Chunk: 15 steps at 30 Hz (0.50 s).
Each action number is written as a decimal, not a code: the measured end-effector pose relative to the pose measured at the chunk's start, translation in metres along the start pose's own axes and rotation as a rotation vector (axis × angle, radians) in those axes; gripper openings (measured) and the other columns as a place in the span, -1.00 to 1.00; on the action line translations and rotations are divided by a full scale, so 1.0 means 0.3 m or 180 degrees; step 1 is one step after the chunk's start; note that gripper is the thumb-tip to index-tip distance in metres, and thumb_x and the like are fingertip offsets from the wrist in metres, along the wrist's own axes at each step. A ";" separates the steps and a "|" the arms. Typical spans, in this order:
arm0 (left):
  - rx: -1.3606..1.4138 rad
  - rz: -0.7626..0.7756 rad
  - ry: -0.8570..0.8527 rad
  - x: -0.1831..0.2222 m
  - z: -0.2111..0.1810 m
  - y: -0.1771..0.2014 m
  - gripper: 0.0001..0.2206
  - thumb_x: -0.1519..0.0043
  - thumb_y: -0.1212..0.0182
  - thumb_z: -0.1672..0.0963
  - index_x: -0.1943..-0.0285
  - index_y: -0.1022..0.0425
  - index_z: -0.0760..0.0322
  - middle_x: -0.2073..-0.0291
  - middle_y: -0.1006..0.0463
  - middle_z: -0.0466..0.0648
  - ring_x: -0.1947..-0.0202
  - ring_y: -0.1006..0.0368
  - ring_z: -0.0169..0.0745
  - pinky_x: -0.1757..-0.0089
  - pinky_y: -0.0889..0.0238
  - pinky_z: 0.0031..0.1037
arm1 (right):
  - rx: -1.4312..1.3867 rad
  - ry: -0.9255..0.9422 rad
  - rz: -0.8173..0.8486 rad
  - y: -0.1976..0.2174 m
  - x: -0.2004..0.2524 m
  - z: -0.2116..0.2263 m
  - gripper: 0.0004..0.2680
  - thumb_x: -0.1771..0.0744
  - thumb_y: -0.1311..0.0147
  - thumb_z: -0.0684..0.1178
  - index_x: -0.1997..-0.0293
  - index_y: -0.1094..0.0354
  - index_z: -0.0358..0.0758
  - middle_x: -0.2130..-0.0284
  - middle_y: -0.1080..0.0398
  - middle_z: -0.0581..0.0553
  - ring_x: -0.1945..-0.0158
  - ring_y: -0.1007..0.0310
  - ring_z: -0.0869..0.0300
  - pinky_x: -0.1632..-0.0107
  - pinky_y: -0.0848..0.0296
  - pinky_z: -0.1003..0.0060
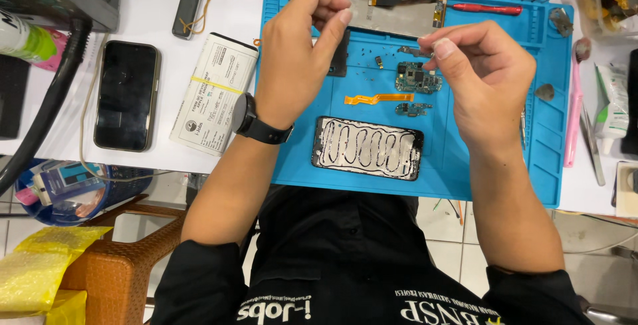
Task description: The person uses a green electric screwdriver to remove screws from a smartphone screen assembly. They then align the screen with the phone body, press the edges to secure it, and wipe the screen with a white cloth.
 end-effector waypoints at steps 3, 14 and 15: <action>-0.0120 -0.0025 -0.0048 -0.008 0.023 0.009 -0.95 -0.23 -0.01 0.23 0.18 -0.33 0.26 0.33 -0.45 -0.13 0.32 -0.39 -0.29 0.24 -0.29 -0.48 | -0.0057 -0.0083 -0.0101 0.008 0.001 -0.012 -0.95 -0.40 -0.02 -0.20 0.16 -0.26 -0.35 0.26 -0.41 -0.21 0.12 -0.47 0.14 0.13 -0.54 0.39; -0.1116 0.0041 0.0185 0.009 0.049 0.111 -0.92 -0.25 -0.02 0.22 0.13 -0.35 0.20 0.32 -0.53 -0.15 0.25 -0.39 -0.11 0.17 -0.08 -0.26 | 0.0041 -0.0032 -0.0340 0.037 -0.006 -0.029 -0.94 -0.40 -0.01 -0.26 0.09 -0.22 -0.36 0.42 -0.32 -0.15 0.33 -0.40 0.20 0.16 -0.42 0.40; -0.1236 0.0037 0.0217 0.015 0.048 0.120 -0.93 -0.26 -0.05 0.21 0.14 -0.36 0.20 0.30 -0.52 -0.13 0.25 -0.38 -0.10 0.17 -0.08 -0.24 | 0.0080 -0.0050 -0.0357 0.038 -0.006 -0.027 -0.95 -0.40 0.00 -0.25 0.09 -0.22 -0.36 0.43 -0.32 -0.15 0.33 -0.40 0.21 0.17 -0.41 0.41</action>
Point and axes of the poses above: each hand's wrist, its own x-axis away from the middle knuckle, its own y-axis out of the back of the hand, z = x × y, the point moved 1 cm from there along -x, towards the middle knuckle
